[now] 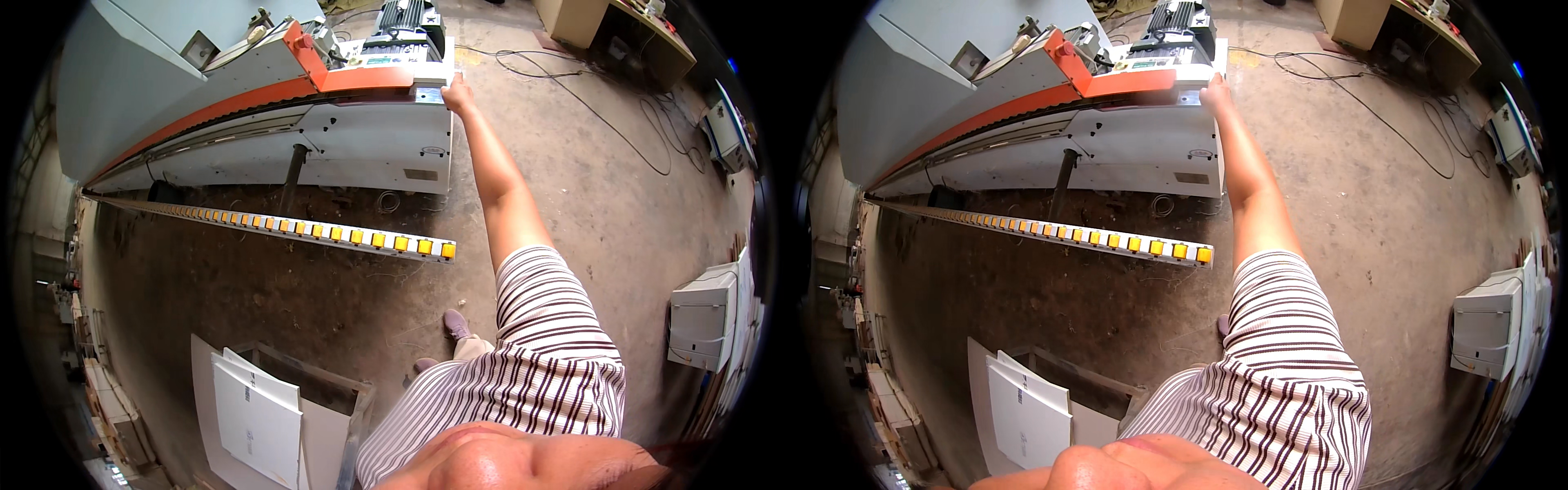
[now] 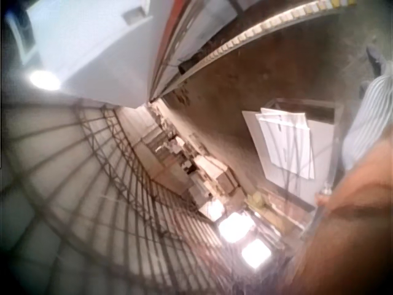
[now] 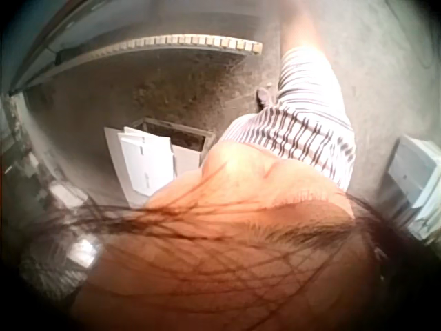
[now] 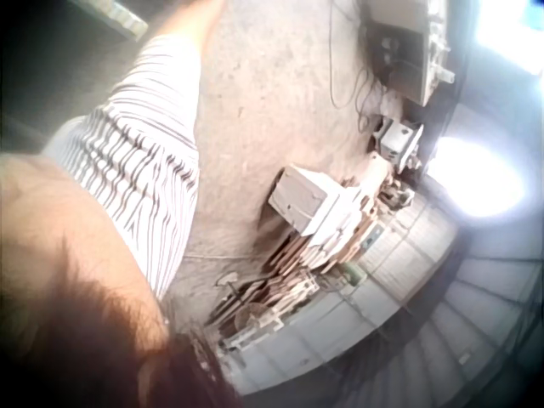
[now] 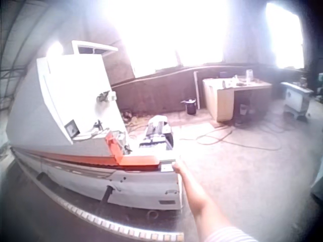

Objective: The person repeatedly picks up white rectangular panels from a stack, places them onto a conveyor belt of a processing machine, and then retrieves them from the output side. They also move a metal stand to a different location and briefly interact with the machine's control panel.

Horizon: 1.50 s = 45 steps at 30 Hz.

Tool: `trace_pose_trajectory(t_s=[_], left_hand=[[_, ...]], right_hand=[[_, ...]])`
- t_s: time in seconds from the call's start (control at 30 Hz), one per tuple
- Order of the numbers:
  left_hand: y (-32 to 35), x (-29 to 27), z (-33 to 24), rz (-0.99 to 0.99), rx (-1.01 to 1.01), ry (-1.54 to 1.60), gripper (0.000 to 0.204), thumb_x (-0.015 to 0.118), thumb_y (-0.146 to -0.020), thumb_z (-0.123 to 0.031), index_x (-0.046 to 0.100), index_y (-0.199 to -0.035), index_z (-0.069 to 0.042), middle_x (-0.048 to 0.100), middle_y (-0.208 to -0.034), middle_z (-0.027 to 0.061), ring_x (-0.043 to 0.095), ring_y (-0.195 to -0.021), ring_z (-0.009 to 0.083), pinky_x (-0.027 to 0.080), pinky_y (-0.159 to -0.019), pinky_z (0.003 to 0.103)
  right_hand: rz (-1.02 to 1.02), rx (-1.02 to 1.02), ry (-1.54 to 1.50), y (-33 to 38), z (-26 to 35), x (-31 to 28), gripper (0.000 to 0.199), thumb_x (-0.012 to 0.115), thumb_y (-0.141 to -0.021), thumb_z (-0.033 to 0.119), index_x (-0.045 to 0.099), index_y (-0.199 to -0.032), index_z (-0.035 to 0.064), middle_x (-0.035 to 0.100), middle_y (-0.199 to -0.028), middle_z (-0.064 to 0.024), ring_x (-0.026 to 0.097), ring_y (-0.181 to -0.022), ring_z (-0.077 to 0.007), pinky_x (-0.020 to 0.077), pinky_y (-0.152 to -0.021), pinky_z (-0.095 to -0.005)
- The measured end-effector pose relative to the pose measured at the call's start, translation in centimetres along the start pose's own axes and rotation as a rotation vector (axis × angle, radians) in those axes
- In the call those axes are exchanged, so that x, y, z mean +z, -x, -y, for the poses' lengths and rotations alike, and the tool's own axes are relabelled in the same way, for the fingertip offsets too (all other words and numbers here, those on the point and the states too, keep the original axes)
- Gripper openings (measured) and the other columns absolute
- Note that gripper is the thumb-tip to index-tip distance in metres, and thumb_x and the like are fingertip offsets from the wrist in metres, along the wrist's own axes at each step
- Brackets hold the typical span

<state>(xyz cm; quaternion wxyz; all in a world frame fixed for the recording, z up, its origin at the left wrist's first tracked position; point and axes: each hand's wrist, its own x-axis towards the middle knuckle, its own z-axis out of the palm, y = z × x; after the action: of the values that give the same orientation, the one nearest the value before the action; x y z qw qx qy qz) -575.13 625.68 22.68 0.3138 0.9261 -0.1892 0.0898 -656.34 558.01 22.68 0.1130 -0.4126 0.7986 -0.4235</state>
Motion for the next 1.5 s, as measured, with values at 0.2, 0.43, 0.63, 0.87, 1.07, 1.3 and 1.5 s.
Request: trace_pose_trajectory(t_s=[0.2, 0.43, 0.63, 0.87, 1.07, 1.3, 1.5], left_hand=[[0.0, -1.6, 0.7, -0.026, -0.069, -0.049, 0.023, 0.059, -0.087, -0.017, 0.062, -0.077, 0.004, 0.061, -0.066, 0.0119, 0.054, -0.058, 0.0233, 0.047, -0.057, 0.038], [-0.2, -4.2, 3.0, -0.046, -0.178, -0.061, 0.024, 0.058, -0.088, -0.018, 0.062, -0.081, 0.005, 0.061, -0.069, 0.0122, 0.055, -0.061, 0.0236, 0.047, -0.06, 0.037], [0.1, -7.4, 5.2, -0.074, -0.269, -0.075, 0.025, 0.058, -0.09, -0.018, 0.062, -0.084, 0.005, 0.062, -0.072, 0.0124, 0.056, -0.063, 0.0238, 0.048, -0.063, 0.037], [0.6, -14.1, 9.5, -0.105, -0.297, 0.012, 0.025, 0.057, -0.091, -0.018, 0.062, -0.084, 0.005, 0.062, -0.073, 0.0111, 0.056, -0.065, 0.0221, 0.048, -0.064, 0.035], [1.5, -10.3, 0.8, -0.154, -0.132, 0.416, 0.026, 0.059, -0.089, -0.017, 0.059, -0.069, -0.002, 0.059, -0.065, 0.0018, 0.052, -0.062, 0.0101, 0.042, -0.057, 0.027], [2.0, -9.8, -1.5, -0.216, -0.178, 0.249, 0.029, 0.056, -0.089, -0.02, 0.063, -0.072, 0.001, 0.065, -0.064, 0.0045, 0.059, -0.06, 0.0115, 0.046, -0.06, 0.029], [3.2, -11.9, -4.7, -0.014, 0.329, 0.205, 0.019, 0.057, -0.091, -0.016, 0.065, -0.082, -0.001, 0.067, -0.082, 0.0131, 0.064, -0.079, 0.0284, 0.049, -0.072, 0.035]], right_hand=[[0.149, 0.002, 0.402, -3.0, -1.5, 1.0, 0.072, 0.041, -0.085, 0.011, 0.018, -0.153, 0.0083, 0.016, -0.16, -0.0134, 0.016, -0.147, -0.0289, 0.0136, -0.119, -0.0501], [0.295, 0.027, 0.874, -3.0, -0.4, -3.9, 0.067, 0.043, -0.09, 0.01, 0.023, -0.153, 0.0193, 0.014, -0.161, -0.0044, 0.013, -0.149, -0.0216, 0.0078, -0.113, -0.0686], [0.23, 0.018, 0.995, -1.5, -2.3, -9.3, 0.054, 0.05, -0.089, 0.004, 0.042, -0.14, 0.0201, 0.031, -0.155, -0.0048, 0.026, -0.145, -0.0249, 0.0126, -0.112, -0.0683], [0.155, -0.343, 0.674, 3.9, -10.8, -12.5, 0.058, 0.06, -0.071, 0.002, 0.049, -0.127, 0.0052, 0.055, -0.128, -0.019, 0.052, -0.122, -0.0356, 0.0405, -0.103, -0.0485], [0.229, -0.467, 0.476, 20.2, -4.3, -20.8, 0.056, 0.056, -0.061, -0.007, 0.053, -0.117, -0.0013, 0.059, -0.115, -0.0234, 0.055, -0.111, -0.0429, 0.0445, -0.094, -0.0485], [0.856, -0.795, 0.217, 41.2, 12.1, -9.7, 0.055, 0.074, -0.064, 0.009, 0.051, -0.113, 0.0063, 0.06, -0.103, -0.0159, 0.06, -0.097, -0.0366, 0.0501, -0.08, -0.0424], [1.081, -1.042, 0.171, 65.6, 18.8, 7.8, 0.049, 0.078, -0.064, 0.015, 0.051, -0.104, 0.008, 0.061, -0.108, -0.014, 0.06, -0.104, -0.034, 0.0519, -0.081, -0.0444]])
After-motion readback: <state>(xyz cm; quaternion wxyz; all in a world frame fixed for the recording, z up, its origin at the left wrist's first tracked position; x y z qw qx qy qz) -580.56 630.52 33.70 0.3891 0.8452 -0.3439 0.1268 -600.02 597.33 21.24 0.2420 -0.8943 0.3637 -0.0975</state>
